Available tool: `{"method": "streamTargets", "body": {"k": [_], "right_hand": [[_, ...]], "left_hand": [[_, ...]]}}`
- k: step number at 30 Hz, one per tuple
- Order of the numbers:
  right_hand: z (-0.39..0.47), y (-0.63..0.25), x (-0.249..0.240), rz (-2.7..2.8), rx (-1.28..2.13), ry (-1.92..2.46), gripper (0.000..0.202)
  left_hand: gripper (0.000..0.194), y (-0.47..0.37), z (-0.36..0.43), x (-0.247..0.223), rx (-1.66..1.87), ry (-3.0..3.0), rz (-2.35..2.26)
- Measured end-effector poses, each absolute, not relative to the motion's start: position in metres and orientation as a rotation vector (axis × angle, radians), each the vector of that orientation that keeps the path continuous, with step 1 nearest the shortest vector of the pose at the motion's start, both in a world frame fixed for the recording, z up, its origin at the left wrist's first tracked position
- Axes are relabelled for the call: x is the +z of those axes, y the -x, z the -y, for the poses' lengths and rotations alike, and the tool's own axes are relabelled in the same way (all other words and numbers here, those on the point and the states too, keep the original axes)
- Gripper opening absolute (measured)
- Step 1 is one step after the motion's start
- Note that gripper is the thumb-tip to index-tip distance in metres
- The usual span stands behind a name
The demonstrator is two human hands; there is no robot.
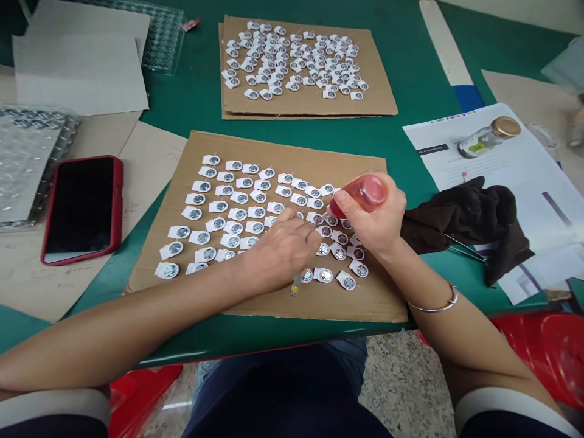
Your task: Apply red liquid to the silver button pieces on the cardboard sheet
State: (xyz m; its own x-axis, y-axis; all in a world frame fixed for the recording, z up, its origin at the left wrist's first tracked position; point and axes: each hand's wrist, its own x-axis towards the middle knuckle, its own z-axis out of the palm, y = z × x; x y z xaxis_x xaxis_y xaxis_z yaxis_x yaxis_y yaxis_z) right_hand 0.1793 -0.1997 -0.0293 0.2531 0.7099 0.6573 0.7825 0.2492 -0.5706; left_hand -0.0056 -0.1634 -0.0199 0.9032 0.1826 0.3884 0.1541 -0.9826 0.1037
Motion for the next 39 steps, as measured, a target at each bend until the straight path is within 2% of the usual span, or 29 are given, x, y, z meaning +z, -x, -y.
{"method": "streamTargets", "body": {"k": [7, 17, 39], "right_hand": [[0.2, -0.177, -0.028, 1.515, -0.08, 1.472, 0.027], [0.203, -0.184, -0.027, 1.411, -0.049, 1.461, 0.027], [0.202, -0.182, -0.033, 1.432, -0.054, 1.461, 0.024]], "left_hand": [[0.022, 0.005, 0.16, -0.024, 0.603, -2.966, -0.311], [0.01, 0.011, 0.144, -0.025, 0.615, -2.615, -0.362], [0.012, 0.011, 0.143, -0.024, 0.568, -2.614, -0.36]]}}
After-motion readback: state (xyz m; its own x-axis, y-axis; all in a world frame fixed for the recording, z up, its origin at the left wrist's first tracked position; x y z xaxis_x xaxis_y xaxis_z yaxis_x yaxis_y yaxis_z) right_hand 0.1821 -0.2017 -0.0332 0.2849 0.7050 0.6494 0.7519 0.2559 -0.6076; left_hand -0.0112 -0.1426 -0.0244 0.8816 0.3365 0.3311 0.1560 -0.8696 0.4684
